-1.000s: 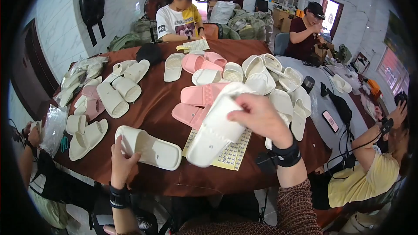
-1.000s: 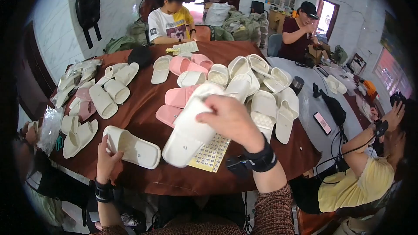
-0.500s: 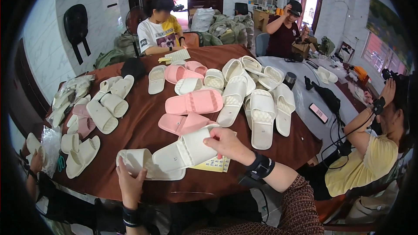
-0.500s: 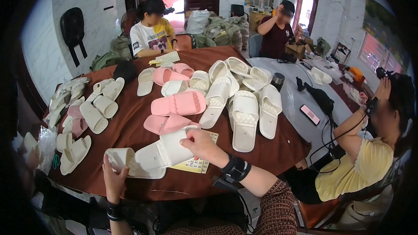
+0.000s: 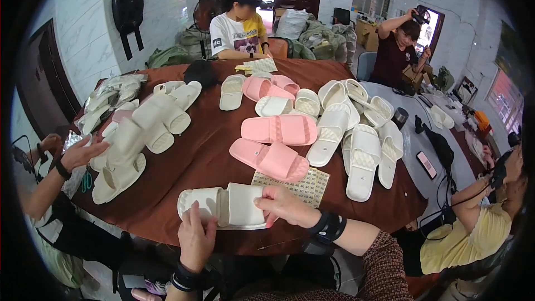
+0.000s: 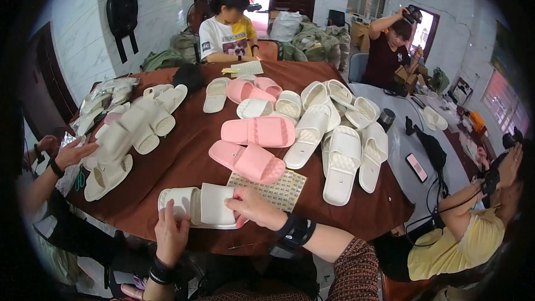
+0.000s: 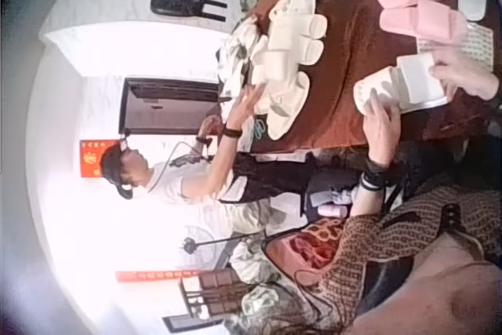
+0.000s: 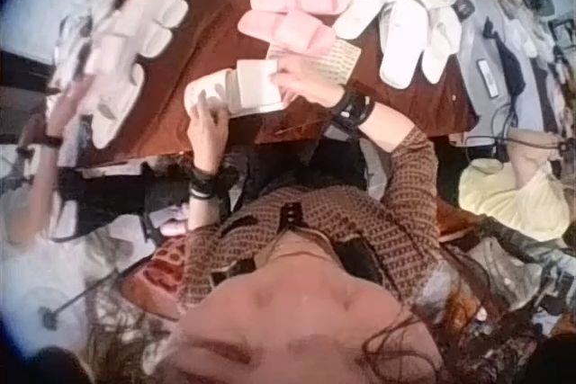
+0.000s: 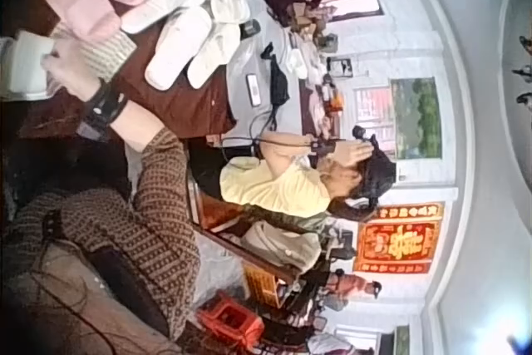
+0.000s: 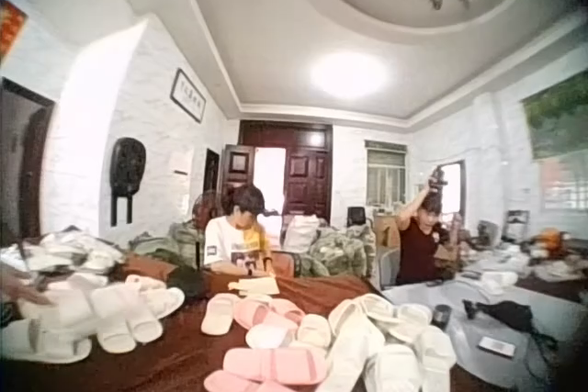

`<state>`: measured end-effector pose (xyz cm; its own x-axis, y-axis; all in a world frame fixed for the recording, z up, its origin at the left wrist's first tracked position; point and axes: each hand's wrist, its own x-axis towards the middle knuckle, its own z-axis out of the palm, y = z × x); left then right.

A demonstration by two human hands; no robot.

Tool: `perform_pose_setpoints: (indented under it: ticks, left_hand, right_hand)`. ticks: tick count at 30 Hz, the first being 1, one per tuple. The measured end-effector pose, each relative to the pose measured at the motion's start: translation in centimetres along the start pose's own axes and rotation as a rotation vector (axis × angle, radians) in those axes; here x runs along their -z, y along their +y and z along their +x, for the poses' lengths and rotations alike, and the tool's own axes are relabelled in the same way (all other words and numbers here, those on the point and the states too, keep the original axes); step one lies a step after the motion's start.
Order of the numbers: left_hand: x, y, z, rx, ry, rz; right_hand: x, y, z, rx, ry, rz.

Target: Apply size labels to white and pink slippers on a workshop table.

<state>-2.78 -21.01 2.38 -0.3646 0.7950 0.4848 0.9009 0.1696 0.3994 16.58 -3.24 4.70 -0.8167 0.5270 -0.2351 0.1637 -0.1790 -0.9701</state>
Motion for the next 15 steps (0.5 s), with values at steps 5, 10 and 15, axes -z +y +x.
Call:
perform_pose_setpoints:
  ticks: [5, 10, 15]
  left_hand:
    - [0.1, 1.3, -0.3, -0.026, -0.036, -0.082]
    - [0.6, 1.8, 0.7, 0.025, -0.026, -0.209]
    - [2.1, -0.9, 1.3, -0.106, 0.356, -0.039]
  right_hand:
    - [-1.3, 0.6, 0.8, -0.024, 0.023, 0.042]
    - [-1.4, 1.4, 0.1, 0.028, 0.022, 0.206]
    - [0.3, 0.7, -1.9, 0.102, 0.009, 0.319]
